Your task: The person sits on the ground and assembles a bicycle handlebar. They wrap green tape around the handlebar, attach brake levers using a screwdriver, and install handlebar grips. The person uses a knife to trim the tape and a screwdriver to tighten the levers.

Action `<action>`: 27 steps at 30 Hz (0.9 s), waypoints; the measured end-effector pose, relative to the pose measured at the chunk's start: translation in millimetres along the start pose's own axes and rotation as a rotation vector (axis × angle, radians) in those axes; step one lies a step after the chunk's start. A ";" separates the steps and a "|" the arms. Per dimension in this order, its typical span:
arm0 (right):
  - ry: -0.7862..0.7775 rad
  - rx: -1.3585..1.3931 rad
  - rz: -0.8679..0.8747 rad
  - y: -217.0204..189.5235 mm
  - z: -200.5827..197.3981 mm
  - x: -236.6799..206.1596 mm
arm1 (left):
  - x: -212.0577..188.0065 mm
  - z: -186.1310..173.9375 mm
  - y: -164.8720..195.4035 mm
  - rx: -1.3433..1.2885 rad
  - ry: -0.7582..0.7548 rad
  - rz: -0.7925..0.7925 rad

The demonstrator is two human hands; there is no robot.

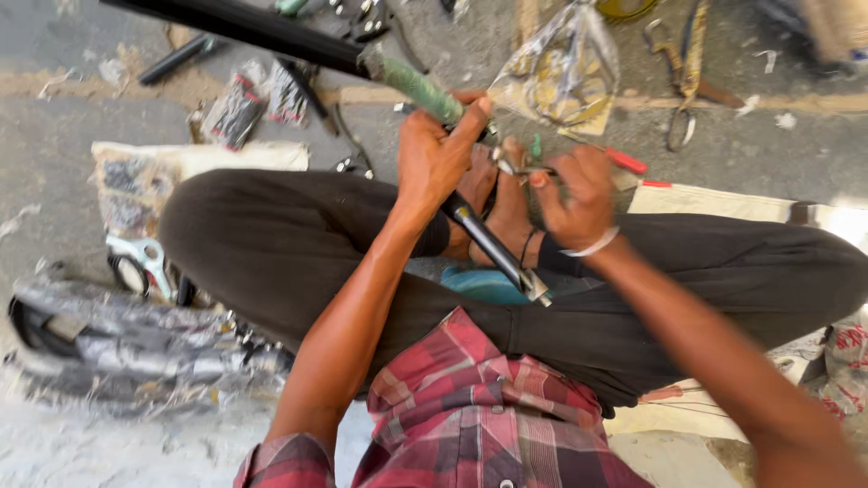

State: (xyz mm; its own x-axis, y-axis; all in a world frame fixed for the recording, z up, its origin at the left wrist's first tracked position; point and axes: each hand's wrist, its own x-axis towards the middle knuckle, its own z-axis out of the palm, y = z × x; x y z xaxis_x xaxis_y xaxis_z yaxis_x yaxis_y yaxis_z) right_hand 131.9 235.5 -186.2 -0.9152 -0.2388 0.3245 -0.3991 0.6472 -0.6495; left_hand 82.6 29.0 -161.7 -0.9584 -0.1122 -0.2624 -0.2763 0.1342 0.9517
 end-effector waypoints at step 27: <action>0.358 0.464 0.456 -31.9 113.5 -11.9 | 0.8 1.7 2.7 0.099 0.046 0.023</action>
State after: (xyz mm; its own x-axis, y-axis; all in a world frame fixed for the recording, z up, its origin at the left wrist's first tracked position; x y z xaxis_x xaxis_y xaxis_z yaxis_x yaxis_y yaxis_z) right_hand 149.3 135.6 -247.4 -0.9532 0.2831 0.1058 -0.0382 0.2344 -0.9714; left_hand 81.0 31.0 -159.6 -0.9611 -0.1523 -0.2306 -0.2617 0.2341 0.9363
